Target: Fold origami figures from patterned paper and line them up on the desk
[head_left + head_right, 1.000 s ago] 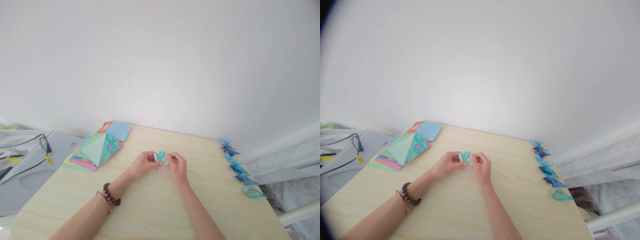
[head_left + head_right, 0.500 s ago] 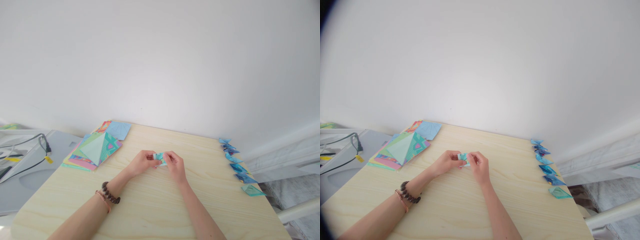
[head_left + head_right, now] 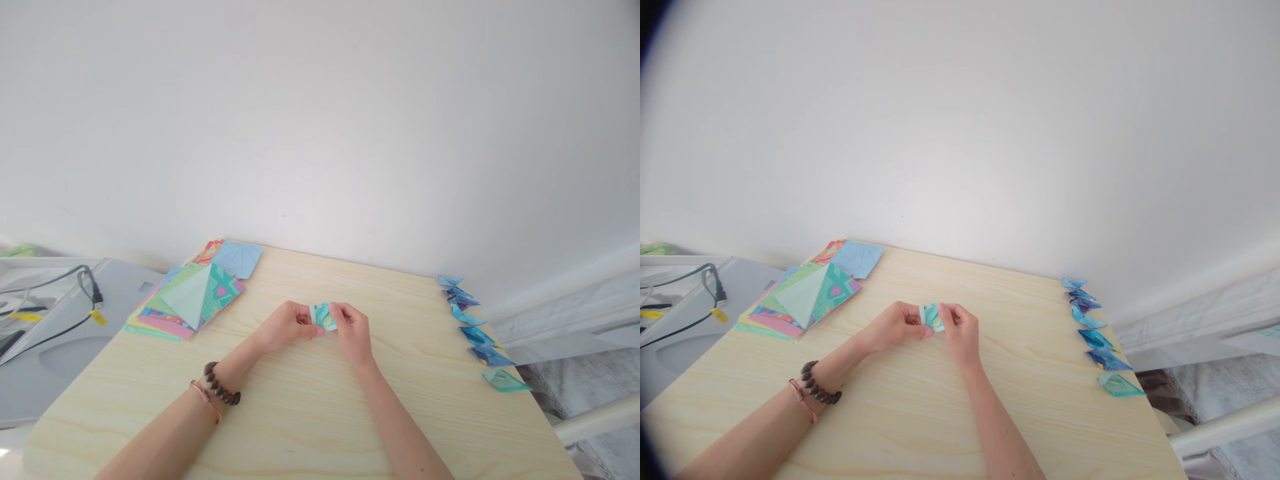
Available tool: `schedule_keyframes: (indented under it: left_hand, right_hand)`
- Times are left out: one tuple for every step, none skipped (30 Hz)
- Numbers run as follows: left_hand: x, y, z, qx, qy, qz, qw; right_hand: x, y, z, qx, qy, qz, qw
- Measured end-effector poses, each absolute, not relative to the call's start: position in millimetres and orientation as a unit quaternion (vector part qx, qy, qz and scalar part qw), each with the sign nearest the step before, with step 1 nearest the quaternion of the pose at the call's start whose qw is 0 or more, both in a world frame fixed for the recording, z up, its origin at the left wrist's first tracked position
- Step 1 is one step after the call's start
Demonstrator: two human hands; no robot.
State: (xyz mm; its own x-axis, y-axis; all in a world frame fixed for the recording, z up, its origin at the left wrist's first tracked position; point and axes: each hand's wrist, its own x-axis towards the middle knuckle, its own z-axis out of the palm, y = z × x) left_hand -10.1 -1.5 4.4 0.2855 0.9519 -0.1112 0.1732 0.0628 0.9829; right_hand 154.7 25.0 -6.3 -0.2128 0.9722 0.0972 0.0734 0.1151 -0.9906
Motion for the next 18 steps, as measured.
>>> schedule_keyframes:
  left_hand:
    - [-9.7, -1.5, 4.5, 0.585, 0.484, 0.356, 0.545]
    - [-9.4, -1.6, 4.8, 0.584, 0.488, 0.357, 0.542]
    - [-9.0, -1.7, 5.6, 0.583, 0.491, 0.357, 0.541]
    - [-8.6, -2.0, 6.6, 0.582, 0.491, 0.356, 0.542]
    - [-8.4, -2.4, 7.7, 0.581, 0.487, 0.356, 0.546]
    - [-8.3, -2.8, 8.7, 0.580, 0.480, 0.356, 0.553]
    - [-8.3, -3.1, 9.5, 0.579, 0.473, 0.355, 0.561]
    - [-8.5, -3.4, 9.8, 0.576, 0.470, 0.354, 0.567]
    - [-8.8, -3.4, 9.6, 0.573, 0.472, 0.353, 0.569]
    - [-9.2, -3.3, 9.0, 0.571, 0.478, 0.351, 0.568]
    - [-9.6, -2.9, 8.0, 0.568, 0.486, 0.350, 0.564]
    - [-10.0, -2.5, 6.8, 0.568, 0.494, 0.349, 0.558]
    - [-10.2, -1.9, 5.6, 0.568, 0.500, 0.349, 0.553]
    - [-10.3, -1.4, 4.5, 0.568, 0.505, 0.348, 0.549]
    - [-10.3, -1.0, 3.7, 0.569, 0.509, 0.346, 0.546]
    - [-10.1, -0.7, 3.2, 0.568, 0.513, 0.343, 0.545]
    - [-9.7, -0.6, 3.0, 0.567, 0.518, 0.340, 0.542]
    - [-9.3, -0.7, 3.0, 0.567, 0.523, 0.337, 0.540]
  right_hand:
    - [154.5, 24.7, -6.1, -0.440, -0.597, 0.501, 0.447]
    - [154.4, 24.6, -5.9, -0.441, -0.596, 0.502, 0.445]
    - [154.4, 24.6, -5.7, -0.442, -0.594, 0.504, 0.445]
    - [154.4, 24.7, -5.7, -0.442, -0.590, 0.507, 0.446]
    - [154.4, 25.0, -5.7, -0.442, -0.586, 0.512, 0.447]
    - [154.4, 25.3, -5.8, -0.441, -0.581, 0.516, 0.449]
    - [154.4, 25.5, -6.0, -0.439, -0.577, 0.521, 0.451]
    - [154.4, 25.8, -6.4, -0.436, -0.574, 0.526, 0.452]
    - [154.3, 25.9, -6.7, -0.432, -0.572, 0.530, 0.453]
    - [154.2, 25.9, -7.2, -0.429, -0.573, 0.532, 0.453]
    - [154.1, 25.8, -7.6, -0.426, -0.575, 0.531, 0.453]
    - [154.0, 25.5, -8.1, -0.426, -0.579, 0.528, 0.453]
    - [153.9, 25.2, -8.5, -0.427, -0.582, 0.522, 0.454]
    - [153.9, 24.8, -8.8, -0.429, -0.584, 0.516, 0.456]
    - [153.9, 24.3, -9.1, -0.431, -0.584, 0.513, 0.458]
    - [154.0, 24.0, -9.2, -0.432, -0.582, 0.513, 0.461]
    - [154.0, 23.7, -9.2, -0.431, -0.579, 0.515, 0.462]
    - [154.0, 23.5, -9.0, -0.430, -0.577, 0.518, 0.463]
